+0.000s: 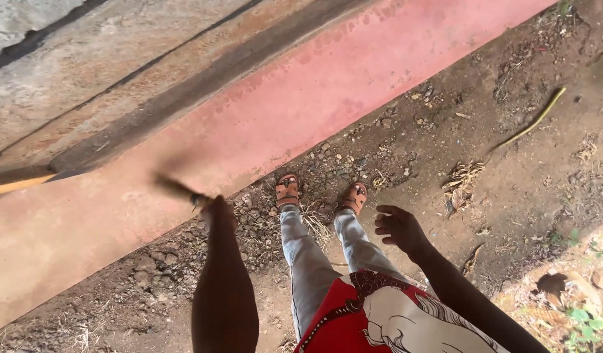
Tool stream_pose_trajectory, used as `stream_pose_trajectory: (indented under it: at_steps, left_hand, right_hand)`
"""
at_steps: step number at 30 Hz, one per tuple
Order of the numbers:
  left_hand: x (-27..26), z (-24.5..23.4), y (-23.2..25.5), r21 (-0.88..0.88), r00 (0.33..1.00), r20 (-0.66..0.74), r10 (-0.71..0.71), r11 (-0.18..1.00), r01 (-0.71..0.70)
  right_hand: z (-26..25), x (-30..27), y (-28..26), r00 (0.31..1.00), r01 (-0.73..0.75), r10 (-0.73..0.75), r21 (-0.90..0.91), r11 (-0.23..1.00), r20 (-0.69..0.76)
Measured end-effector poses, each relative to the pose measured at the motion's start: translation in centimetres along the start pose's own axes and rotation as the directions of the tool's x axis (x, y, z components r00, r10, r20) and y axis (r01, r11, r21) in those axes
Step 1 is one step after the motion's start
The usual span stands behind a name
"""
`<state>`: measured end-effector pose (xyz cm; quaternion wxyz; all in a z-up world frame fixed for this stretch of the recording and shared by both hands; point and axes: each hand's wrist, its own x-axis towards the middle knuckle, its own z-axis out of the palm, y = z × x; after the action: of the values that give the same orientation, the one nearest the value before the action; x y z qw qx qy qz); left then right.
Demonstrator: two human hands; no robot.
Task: Sweep the dirt and debris from an outdoor ledge or walkway using a hand broom.
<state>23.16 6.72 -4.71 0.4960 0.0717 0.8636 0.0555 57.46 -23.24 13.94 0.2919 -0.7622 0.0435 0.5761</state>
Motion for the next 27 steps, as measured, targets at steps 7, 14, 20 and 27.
stream_pose_trajectory:
  at_steps: [7,14,20,27]
  left_hand:
    - [-15.7,14.6,-2.6,0.506,0.764,0.637,0.105,0.691,-0.517]
    - [-26.8,18.9,-10.4,0.54,0.653,0.75,0.101,0.477,-0.694]
    - [-16.9,13.5,-16.2,0.208,0.833,0.509,0.217,0.908,-0.364]
    - [-7.4,-1.5,-11.0,-0.247,0.999,0.037,0.02,0.969,-0.01]
  right_hand:
    - [-3.3,-1.2,5.1,0.994,-0.106,0.109,0.165,0.981,-0.011]
    - [-8.4,1.4,5.4,0.999,-0.009,0.012,0.087,0.996,-0.033]
    - [-14.2,4.6,1.4,0.995,0.076,-0.07,-0.096,0.992,0.064]
    - [-13.4,5.5,-3.6,0.997,0.03,-0.011,-0.27,0.962,0.073]
